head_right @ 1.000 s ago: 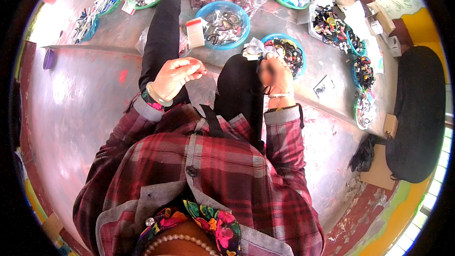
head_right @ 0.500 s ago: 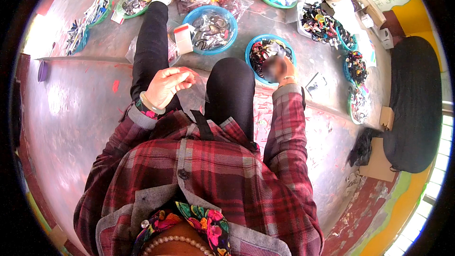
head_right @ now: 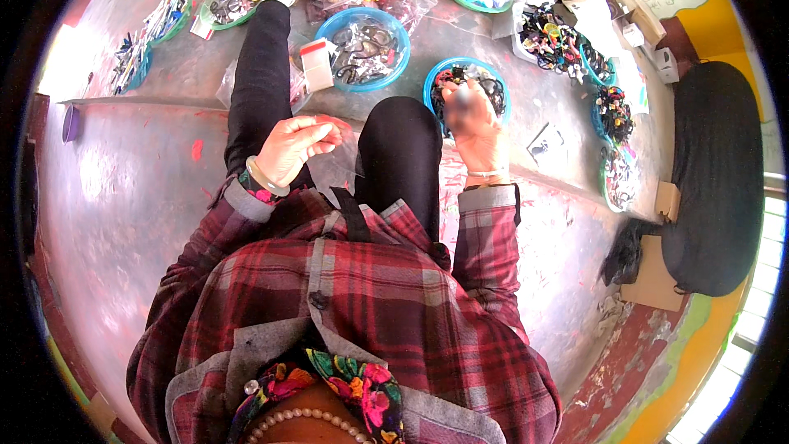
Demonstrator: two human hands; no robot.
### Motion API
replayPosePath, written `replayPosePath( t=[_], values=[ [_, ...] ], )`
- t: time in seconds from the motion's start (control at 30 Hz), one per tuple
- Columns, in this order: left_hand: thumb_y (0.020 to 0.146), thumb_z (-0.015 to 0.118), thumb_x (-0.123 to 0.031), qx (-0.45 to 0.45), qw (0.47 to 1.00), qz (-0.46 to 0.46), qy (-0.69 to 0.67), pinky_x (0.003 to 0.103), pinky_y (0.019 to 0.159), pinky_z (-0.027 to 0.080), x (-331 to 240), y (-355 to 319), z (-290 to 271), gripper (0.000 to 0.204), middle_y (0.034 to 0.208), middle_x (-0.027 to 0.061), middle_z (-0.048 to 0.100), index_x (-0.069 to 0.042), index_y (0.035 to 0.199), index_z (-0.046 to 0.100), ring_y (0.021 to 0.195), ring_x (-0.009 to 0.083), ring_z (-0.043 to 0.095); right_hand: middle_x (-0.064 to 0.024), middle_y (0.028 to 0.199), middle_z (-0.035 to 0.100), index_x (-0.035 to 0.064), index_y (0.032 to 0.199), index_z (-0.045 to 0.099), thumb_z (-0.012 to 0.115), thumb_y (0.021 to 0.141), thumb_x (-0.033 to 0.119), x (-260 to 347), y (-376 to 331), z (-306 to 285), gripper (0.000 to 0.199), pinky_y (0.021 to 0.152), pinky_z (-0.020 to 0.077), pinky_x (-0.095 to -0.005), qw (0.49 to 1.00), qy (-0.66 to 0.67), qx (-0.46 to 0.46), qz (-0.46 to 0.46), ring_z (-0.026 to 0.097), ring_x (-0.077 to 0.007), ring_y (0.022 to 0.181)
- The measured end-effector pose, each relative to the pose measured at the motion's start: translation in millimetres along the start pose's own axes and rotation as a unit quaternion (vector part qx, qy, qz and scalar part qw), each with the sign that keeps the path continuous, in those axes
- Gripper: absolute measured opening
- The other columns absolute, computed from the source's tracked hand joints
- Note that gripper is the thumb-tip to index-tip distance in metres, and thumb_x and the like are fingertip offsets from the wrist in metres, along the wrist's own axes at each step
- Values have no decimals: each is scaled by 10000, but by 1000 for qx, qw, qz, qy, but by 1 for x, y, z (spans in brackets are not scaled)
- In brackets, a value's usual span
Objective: The person sits on the floor and packs small hair accessories into clear plastic bags. They pick up items from blue bowls, place them into bags, and seal them. The person handles hair ties and clips one by one, organizing them into individual packages.
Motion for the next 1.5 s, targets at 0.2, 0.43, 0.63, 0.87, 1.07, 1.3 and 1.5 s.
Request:
replayPosePath(
  t=[0.2, 0.43, 0.63, 0.87, 1.07, 1.3, 1.5],
  values=[
    [889, 515, -152, -15, 1000, 17, 17, 251, 762, 461, -2, -8, -2, 204, 928, 73, 627, 12, 967, 606, 850, 117, 589, -198, 1193, 486, -25, 1162, 483, 589, 732, -45, -10, 0, 42, 443, 797, 478, -302, 994, -90, 52, 36, 523, -265, 1052],
    [890, 511, -132, 23, 1000, 12, 10, 250, 766, 461, -9, -17, 3, 221, 984, 83, 611, 24, 1031, 578, 911, 136, 580, -160, 1205, 497, -27, 1222, 429, 441, 705, -170, -28, -4, 79, 536, 895, 422, -304, 977, -178, 106, 58, 491, -241, 1119],
    [893, 504, -113, 92, 993, 55, 56, 262, 767, 470, -15, -22, 18, 239, 1099, 109, 555, 38, 1073, 549, 946, 162, 576, -131, 1171, 534, -11, 1225, 432, 413, 743, -176, -46, -8, 109, 510, 942, 387, -298, 914, -354, 190, 52, 513, -211, 1099],
    [891, 509, -114, 78, 996, 38, -10, 265, 763, 475, -4, -19, 17, 250, 1010, 90, 599, 24, 1097, 536, 937, 175, 585, -86, 1031, 604, -12, 1130, 529, 495, 785, -96, -66, -5, 106, 357, 795, 457, -242, 921, -356, 156, 32, 584, -141, 926],
    [901, 477, -111, 129, 983, 36, -123, 273, 757, 490, -2, -18, 7, 265, 1009, 114, 601, 50, 1106, 523, 930, 207, 598, 11, 727, 608, 21, 978, 633, 528, 848, 68, -61, -7, 102, 174, 497, 342, -158, 905, -395, 69, 142, 458, -15, 566],
    [889, 484, -99, 140, 961, 81, -223, 289, 754, 516, 3, -13, -5, 270, 994, 160, 609, 80, 1086, 524, 917, 247, 607, -10, 866, 605, 26, 1079, 582, 545, 876, 233, -68, -14, 93, 292, 542, 374, -171, 920, -310, 119, 205, 497, -52, 631],
    [883, 494, -92, 115, 965, 102, -215, 283, 749, 516, -1, -15, -5, 247, 1067, 163, 580, 67, 1064, 546, 902, 225, 608, -39, 944, 630, -1, 1070, 581, 571, 851, 136, -70, -16, 96, 258, 657, 421, -204, 949, -245, 102, 170, 575, -104, 792]
  ],
)
Point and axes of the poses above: each hand's wrist, its own y-axis towards the middle knuckle, its own z-axis out of the palm, x = y × z, the point moved 1 cm from there along y, towards the middle knuckle
